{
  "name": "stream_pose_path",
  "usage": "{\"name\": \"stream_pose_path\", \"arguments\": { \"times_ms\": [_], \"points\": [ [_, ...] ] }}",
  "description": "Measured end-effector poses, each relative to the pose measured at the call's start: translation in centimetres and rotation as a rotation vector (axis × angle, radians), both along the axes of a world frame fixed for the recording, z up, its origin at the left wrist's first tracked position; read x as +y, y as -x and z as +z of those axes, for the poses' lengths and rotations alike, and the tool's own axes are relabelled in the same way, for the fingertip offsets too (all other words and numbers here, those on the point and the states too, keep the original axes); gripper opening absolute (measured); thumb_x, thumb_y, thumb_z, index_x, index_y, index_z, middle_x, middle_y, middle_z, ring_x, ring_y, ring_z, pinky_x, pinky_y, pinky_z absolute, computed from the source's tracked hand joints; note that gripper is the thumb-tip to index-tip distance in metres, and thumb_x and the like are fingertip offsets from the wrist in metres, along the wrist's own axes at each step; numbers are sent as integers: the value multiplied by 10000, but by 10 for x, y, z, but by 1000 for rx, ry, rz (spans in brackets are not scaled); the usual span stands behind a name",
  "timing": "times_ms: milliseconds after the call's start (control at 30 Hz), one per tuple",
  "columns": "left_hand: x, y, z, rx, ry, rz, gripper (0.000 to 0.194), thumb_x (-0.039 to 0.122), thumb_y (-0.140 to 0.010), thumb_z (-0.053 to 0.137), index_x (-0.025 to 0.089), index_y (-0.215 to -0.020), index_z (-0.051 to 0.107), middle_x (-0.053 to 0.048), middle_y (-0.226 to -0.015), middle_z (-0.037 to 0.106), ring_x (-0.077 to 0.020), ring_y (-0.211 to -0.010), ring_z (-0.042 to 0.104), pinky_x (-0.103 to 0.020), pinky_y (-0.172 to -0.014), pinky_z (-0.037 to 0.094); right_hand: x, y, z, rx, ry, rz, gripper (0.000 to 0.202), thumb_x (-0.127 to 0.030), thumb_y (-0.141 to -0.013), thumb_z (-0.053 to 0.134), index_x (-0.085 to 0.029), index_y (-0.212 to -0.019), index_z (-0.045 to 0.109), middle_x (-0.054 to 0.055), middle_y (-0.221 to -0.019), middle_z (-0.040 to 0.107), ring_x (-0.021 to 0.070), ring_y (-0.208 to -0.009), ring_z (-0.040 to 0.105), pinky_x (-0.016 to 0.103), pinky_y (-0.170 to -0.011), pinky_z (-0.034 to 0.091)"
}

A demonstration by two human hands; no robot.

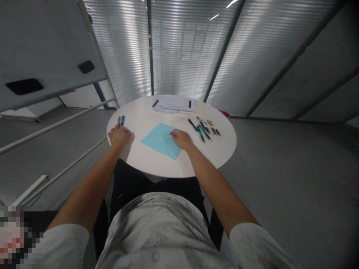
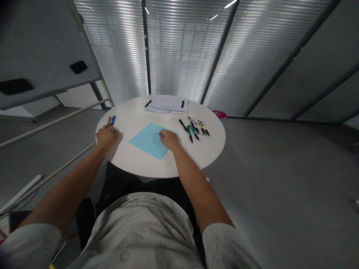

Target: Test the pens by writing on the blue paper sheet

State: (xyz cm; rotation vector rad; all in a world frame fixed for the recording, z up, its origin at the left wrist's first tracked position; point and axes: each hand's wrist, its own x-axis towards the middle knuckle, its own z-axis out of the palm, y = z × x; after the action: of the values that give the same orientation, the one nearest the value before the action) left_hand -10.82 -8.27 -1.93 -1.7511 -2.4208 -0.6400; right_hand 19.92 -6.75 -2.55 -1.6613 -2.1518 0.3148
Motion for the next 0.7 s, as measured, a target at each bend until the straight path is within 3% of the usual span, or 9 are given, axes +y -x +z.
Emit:
{"name": "stream_pose_path", "arguments": {
  "times_ms": [233,533,700],
  "points": [
    [-1,-1,0,57,-19,-91,473,304,-842,421,140,-1199,684,-217,-1339,594,-411,-1281,418,-615,-1093,199,2,-1,-2,15,-12,-2,284,-196,-889,521,-251,-1103,699,26,-994,750,179,-893,653,275,-797,442],
    [8,9,-11,-5,-58,-82,468,321,-813,472,69,-1142,690,-278,-1285,589,-419,-1210,471,-557,-1037,321,1,-1,-1,39,-26,9,283,-187,-870,531,-249,-1081,709,26,-957,749,178,-858,648,276,-781,437],
    [10,11,-12,7,-129,-76,431,271,-799,501,97,-1145,690,-233,-1326,591,-383,-1178,514,-524,-1022,359,3,-2,-4,40,-36,5,277,-193,-874,535,-257,-1077,711,25,-952,749,181,-861,650,279,-782,440]
  ]
}}
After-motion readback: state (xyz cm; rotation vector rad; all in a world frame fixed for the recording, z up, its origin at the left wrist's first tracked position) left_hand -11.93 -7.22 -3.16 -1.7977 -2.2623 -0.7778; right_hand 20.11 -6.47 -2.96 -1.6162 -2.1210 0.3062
